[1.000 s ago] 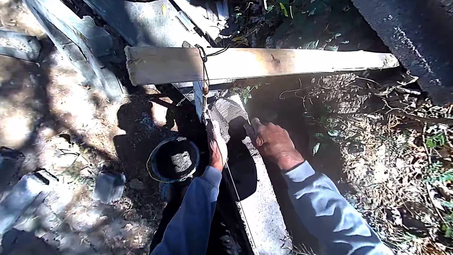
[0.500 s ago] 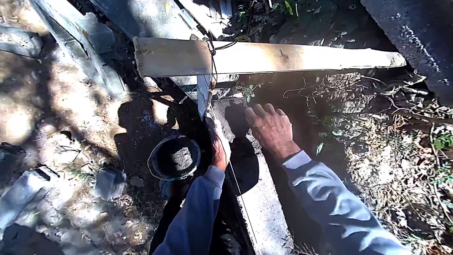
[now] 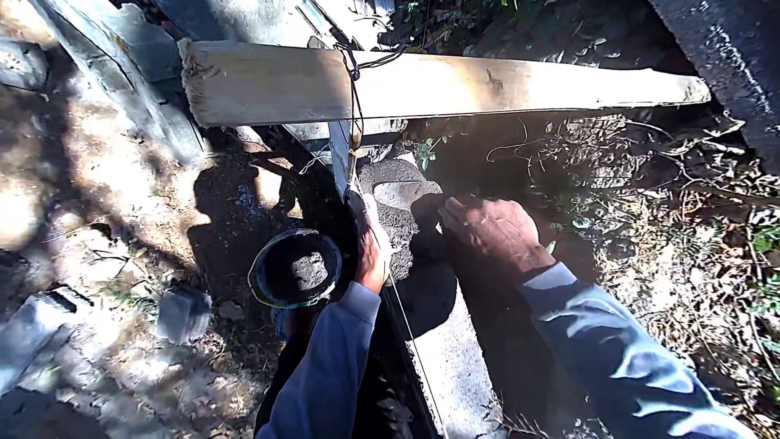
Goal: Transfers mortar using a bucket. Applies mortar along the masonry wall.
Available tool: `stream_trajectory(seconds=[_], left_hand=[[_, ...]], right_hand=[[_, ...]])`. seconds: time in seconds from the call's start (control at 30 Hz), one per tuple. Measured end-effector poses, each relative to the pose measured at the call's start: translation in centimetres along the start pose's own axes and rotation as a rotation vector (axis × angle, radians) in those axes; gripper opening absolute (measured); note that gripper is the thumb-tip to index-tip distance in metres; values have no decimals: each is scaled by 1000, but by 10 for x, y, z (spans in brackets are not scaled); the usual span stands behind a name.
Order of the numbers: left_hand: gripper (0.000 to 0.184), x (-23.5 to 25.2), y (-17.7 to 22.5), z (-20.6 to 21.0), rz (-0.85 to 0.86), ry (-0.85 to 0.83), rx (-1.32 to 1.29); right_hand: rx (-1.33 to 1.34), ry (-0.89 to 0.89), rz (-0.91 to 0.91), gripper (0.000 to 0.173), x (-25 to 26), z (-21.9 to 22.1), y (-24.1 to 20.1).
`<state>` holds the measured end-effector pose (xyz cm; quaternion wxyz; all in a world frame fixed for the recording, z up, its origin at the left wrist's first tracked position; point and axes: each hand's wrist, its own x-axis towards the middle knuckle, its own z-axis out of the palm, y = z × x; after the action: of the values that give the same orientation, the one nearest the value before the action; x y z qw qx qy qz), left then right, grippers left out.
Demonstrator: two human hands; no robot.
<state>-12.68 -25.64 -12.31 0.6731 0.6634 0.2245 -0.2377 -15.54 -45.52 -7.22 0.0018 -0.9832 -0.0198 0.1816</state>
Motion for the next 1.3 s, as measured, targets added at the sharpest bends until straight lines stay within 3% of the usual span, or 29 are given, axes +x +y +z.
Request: stream_trajectory(seconds=[0.17,0.27,0.37,0.47,0.57,0.67,0.8,0.87,0.97,1.03,1.1,1.13,1.2,1.3], left_hand=[[70,4,3,2,-28,9,86],[65,3,-2,-3,-9,-7,32],[58,2,-7,-6,56,-8,5],[57,-4,-12,-13,118,-41,-56],[58,-2,-17,-12,142,-78,-119],[57,-2,-21,-20,155,-122,-96],[62,11,-47,-54,374,-285,-88],[58,11,-57,-83,302,-257,-79],[51,7,-83,-146,107,-127,64],[47,5,-117,-197,6,4,193],[45,11,-147,-250,-74,137,305],[47,12,-161,-277,-121,179,369],[51,28,-186,-325,-205,245,479],[53,63,-218,-372,-299,261,553]], right_hand=[[69,-177,174,43,15,-15,-9],[197,-309,227,45,26,-25,-8],[588,-403,146,43,31,-31,19],[1193,-400,337,43,33,-15,44],[1441,-523,482,49,39,15,54],[1503,-649,548,52,2,45,60],[1421,-508,765,56,-96,34,60],[1401,-285,794,54,-142,-3,35],[1451,-100,617,40,-199,-66,-27],[1526,-136,461,30,-204,-98,-90],[1620,-238,398,20,-184,-98,-161],[1659,-298,390,20,-174,-80,-194],[1586,-448,333,28,-150,-2,-243],[1018,-660,387,39,-69,131,-305]])
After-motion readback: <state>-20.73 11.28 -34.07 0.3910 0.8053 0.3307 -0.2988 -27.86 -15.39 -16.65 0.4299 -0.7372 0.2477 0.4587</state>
